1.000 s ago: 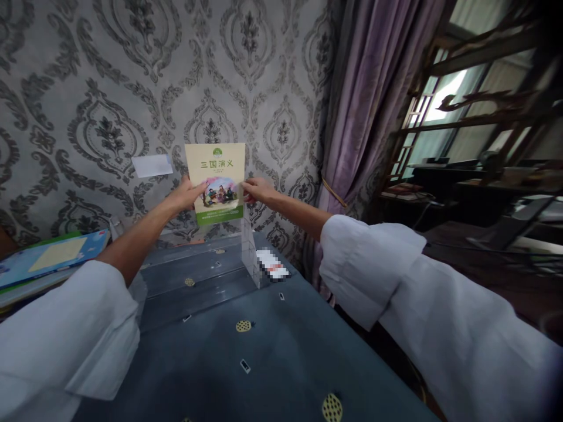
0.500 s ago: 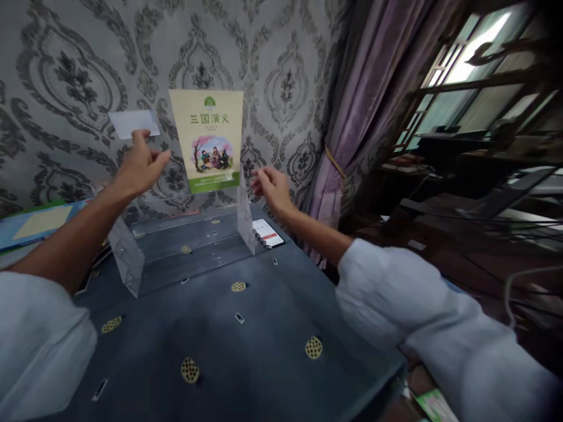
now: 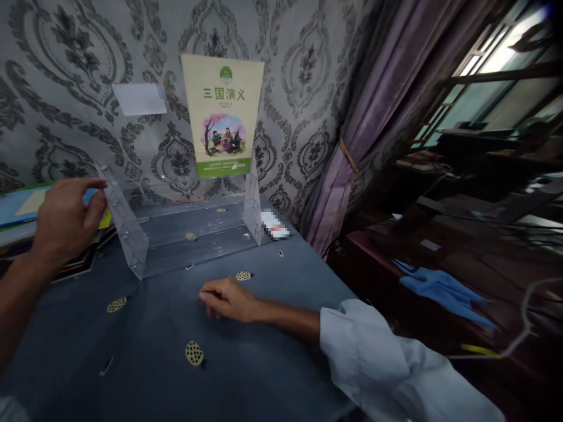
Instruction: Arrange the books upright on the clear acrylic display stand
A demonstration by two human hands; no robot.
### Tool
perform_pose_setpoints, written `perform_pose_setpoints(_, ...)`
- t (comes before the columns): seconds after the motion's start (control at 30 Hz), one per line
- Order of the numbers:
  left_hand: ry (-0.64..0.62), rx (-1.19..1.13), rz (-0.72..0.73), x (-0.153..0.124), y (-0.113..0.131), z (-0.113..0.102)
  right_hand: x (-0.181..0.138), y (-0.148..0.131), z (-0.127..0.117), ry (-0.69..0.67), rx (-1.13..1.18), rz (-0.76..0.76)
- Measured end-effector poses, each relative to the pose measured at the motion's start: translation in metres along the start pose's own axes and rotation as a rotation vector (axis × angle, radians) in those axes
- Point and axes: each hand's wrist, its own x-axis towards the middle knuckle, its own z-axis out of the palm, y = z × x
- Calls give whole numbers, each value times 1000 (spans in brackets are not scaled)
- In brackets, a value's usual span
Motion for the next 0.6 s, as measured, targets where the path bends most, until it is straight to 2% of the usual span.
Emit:
perform_pose_setpoints(0.1,17,21,36,-12,-7,-4,7,3,11,-47,30,2)
perform_pose_setpoints(0.23,37,73,-16,-26,-39,0,3,14,21,-33,17,0)
perform_pose_setpoints(0.33,40,123,-130,-34,-71,4,-2,20,22,10,60,-7)
perform_pose_setpoints(0.47,29,226,-402,-43,-113,2,1,24,22,41,94,1)
perform_pose_setpoints(0.6,-2,289,-452,-47,-140,0,4,24,23,20,125,7)
